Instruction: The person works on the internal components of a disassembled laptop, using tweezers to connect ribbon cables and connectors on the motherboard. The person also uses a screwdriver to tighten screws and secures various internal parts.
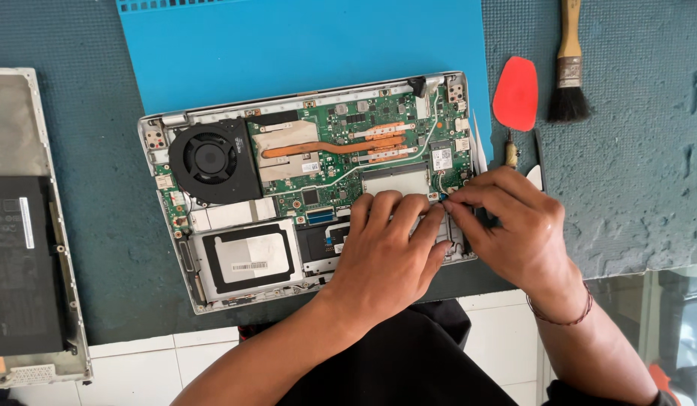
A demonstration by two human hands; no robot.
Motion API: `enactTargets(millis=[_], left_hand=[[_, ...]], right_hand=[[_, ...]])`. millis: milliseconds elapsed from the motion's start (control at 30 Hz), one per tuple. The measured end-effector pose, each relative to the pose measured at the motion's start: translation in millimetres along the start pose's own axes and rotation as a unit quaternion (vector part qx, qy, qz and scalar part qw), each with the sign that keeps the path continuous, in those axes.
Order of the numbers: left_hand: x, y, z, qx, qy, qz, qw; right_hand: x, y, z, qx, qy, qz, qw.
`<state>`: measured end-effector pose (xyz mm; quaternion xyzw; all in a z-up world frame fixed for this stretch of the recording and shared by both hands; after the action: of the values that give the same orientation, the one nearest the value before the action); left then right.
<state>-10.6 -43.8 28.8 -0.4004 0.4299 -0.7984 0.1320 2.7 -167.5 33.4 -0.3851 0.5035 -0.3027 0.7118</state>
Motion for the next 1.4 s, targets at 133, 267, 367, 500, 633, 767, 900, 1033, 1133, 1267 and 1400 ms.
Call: enactTargets(millis=[133,267,367,500,633,767,900,1033,1133,1267,1400], left_hand=[[0,0,0,-0.001,-0.004,-0.002,1.0],[0,-2,1,0.005,-0.006,-0.006,1.0],[0,-2,0,0.004,-0.006,-0.008,1.0],[0,-2,0,-0.003,-0.006,-0.008,1.0],[1,-6,1,0.001,-0.004,-0.003,1.0],[1,-5,8,-0.028,-0.018,0.061,0.998],[-3,-10,15,0.004,-0.043,0.076,0.996],[-10,-9,18,-0.008,-0.064,0.041,0.997],[-12,-9,22,-0.012,-0.07,0.055,0.996],[-12,-5,24,-0.012,-0.073,0.049,0.996],[-14,-5,25,-0.003,-0.08,0.019,0.997]], right_hand=[[1,-1,3,-0.01,0.02,0.022,1.0],[2,-1,6,-0.016,0.027,0.056,0.998],[4,1,5,-0.019,0.027,0.064,0.997],[7,1,7,-0.043,0.03,0.079,0.996],[1,-8,14,-0.054,0.022,0.108,0.992],[1,-5,15,-0.119,0.009,0.077,0.99],[0,-1,14,-0.11,-0.017,0.081,0.99],[0,-2,17,-0.116,-0.004,0.082,0.99],[0,-2,17,-0.112,-0.012,0.083,0.99],[1,-1,16,-0.113,-0.023,0.083,0.99],[1,-1,16,-0.108,-0.028,0.092,0.989]])
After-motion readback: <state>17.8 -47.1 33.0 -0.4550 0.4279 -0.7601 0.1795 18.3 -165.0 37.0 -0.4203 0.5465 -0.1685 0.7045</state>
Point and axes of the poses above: each hand's wrist, its own z-axis towards the middle knuckle, its own y-axis out of the palm, x = y × z, the point moved 8 cm from there along z, towards the middle knuckle, and after that the axes turned 7 degrees about -x, right-handed, at the moved point
